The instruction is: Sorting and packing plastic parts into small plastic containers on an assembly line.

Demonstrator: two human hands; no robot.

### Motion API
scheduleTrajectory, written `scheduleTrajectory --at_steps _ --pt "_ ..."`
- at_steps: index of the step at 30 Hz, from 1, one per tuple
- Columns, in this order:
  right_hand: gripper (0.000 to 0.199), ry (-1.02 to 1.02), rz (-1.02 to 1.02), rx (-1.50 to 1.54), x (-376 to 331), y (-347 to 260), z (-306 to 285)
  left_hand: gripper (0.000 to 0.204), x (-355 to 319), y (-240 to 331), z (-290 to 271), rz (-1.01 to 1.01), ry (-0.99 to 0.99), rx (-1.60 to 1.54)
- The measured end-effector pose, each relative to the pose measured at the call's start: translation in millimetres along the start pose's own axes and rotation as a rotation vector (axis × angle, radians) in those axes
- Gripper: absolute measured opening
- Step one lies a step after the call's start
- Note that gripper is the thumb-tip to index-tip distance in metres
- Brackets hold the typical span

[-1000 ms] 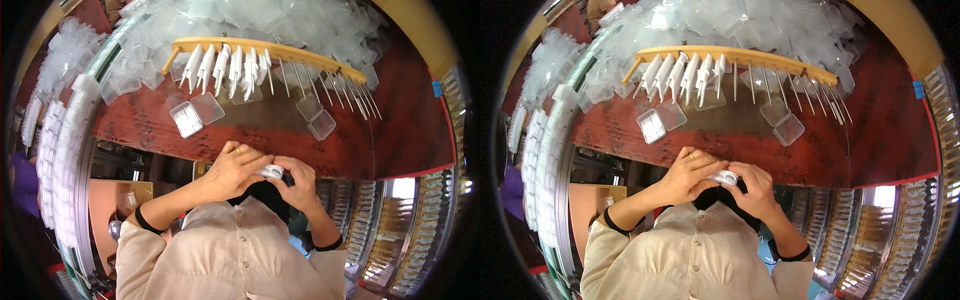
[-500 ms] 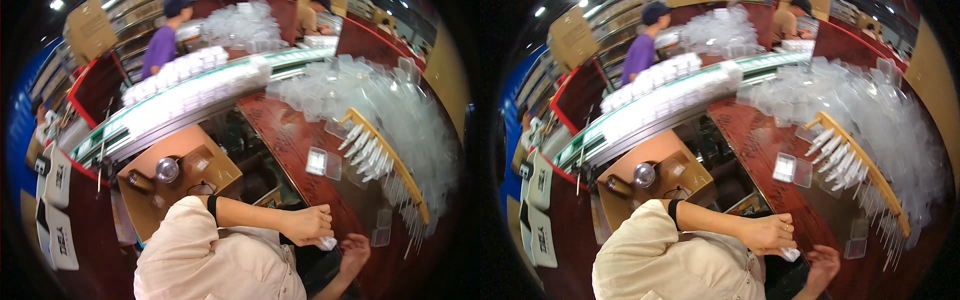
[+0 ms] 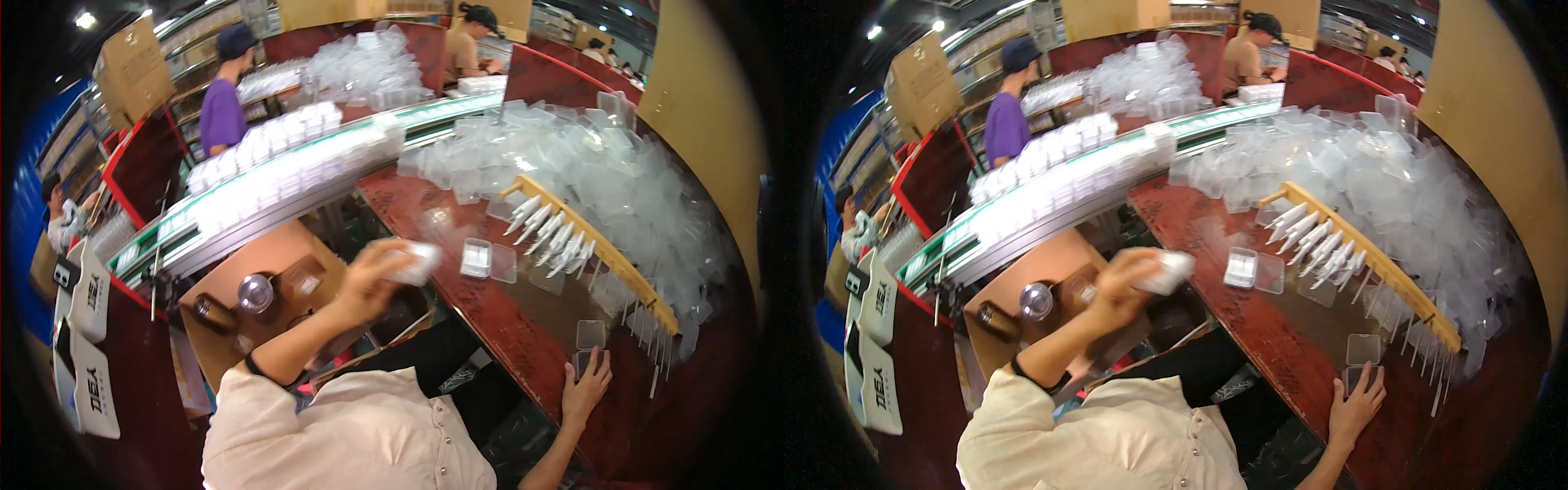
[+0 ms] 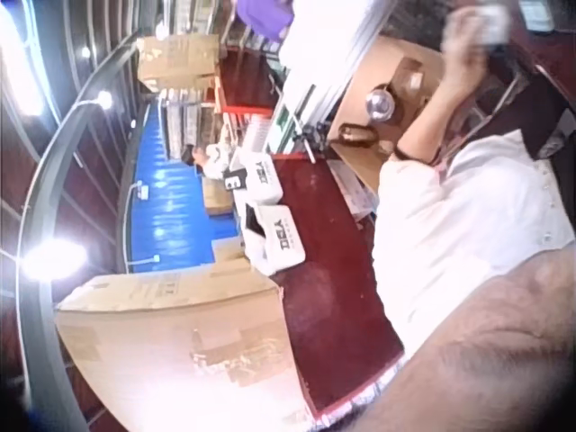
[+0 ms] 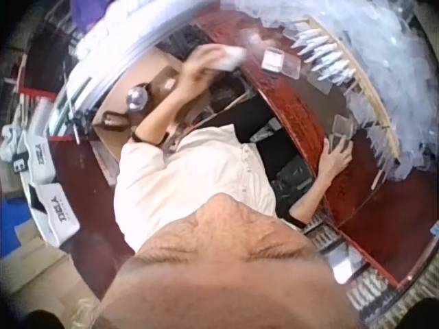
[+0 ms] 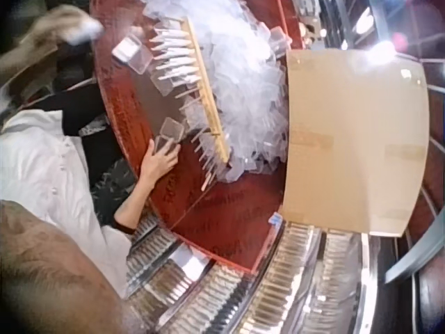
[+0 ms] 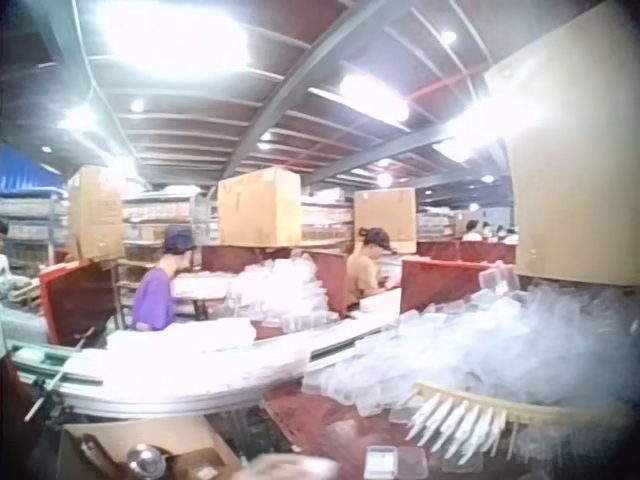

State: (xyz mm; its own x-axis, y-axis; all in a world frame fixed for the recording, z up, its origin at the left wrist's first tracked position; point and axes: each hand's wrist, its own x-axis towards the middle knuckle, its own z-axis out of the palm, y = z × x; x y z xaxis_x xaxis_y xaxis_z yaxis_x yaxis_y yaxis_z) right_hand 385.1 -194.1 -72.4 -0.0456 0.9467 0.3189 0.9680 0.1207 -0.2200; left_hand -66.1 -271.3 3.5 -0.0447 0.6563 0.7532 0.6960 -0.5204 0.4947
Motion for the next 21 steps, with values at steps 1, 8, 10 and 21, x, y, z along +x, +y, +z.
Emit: scheduleTrajectory --at_steps 1,8,10,21 --pt "0.072 0.019 0.031 -0.003 -1 -2 -5 0.057 2 -11 -15 -0.054 0.108 0.067" --pt "0.078 0.055 -0.023 0.01 6 -18 -11 0.05 90 -179 -57 -0.067 0.371 0.854" --pt "0.086 -0.108 0.068 0.048 7 -26 -12 0.049 118 -234 -53 -0.086 0.369 0.908" --pt "0.095 0.023 0.018 -0.114 17 -122 -5 0.068 116 -195 4 -0.002 -0.072 0.584"
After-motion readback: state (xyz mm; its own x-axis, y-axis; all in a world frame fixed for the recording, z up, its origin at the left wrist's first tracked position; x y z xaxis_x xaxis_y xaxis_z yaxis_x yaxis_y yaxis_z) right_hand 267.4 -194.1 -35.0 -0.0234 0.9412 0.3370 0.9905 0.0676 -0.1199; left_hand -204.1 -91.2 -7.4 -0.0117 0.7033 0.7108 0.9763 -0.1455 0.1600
